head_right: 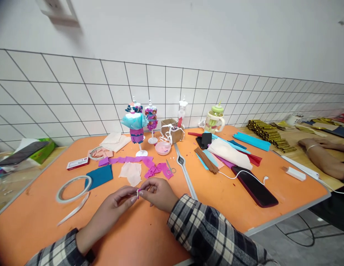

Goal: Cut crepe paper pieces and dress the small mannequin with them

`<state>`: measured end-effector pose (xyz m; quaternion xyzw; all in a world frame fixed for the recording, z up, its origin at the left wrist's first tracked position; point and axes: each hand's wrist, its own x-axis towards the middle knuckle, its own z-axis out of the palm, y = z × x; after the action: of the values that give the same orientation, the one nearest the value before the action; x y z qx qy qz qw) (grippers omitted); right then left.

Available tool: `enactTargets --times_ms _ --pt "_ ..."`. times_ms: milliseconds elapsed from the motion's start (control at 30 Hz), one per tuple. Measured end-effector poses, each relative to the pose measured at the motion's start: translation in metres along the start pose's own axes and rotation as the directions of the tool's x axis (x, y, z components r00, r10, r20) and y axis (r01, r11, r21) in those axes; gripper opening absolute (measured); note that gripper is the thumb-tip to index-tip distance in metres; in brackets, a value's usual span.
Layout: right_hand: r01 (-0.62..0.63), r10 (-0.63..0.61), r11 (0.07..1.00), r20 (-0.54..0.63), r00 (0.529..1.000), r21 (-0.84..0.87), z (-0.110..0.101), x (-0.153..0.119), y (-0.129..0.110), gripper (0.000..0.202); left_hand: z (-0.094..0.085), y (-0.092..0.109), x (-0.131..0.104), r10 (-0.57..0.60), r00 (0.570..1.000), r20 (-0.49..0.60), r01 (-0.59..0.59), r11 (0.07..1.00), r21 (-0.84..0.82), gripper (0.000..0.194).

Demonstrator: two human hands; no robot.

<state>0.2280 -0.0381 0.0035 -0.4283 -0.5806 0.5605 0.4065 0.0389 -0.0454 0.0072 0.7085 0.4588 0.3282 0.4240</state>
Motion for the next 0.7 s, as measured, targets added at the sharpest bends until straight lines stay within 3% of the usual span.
enactTargets --times_ms 267,700 --pt "0.125 -0.129 0.977 -0.008 0.992 -0.171 0.005 -0.001 0.006 0.011 -0.003 0.01 -0.002 0.062 0.99 -0.129 -0.043 0.989 0.145 0.018" --pt "0.056 -0.066 0.987 -0.062 0.996 -0.153 0.01 -0.002 0.001 0.011 -0.002 0.009 0.0 0.0 0.989 -0.15 0.009 0.998 0.056 0.02"
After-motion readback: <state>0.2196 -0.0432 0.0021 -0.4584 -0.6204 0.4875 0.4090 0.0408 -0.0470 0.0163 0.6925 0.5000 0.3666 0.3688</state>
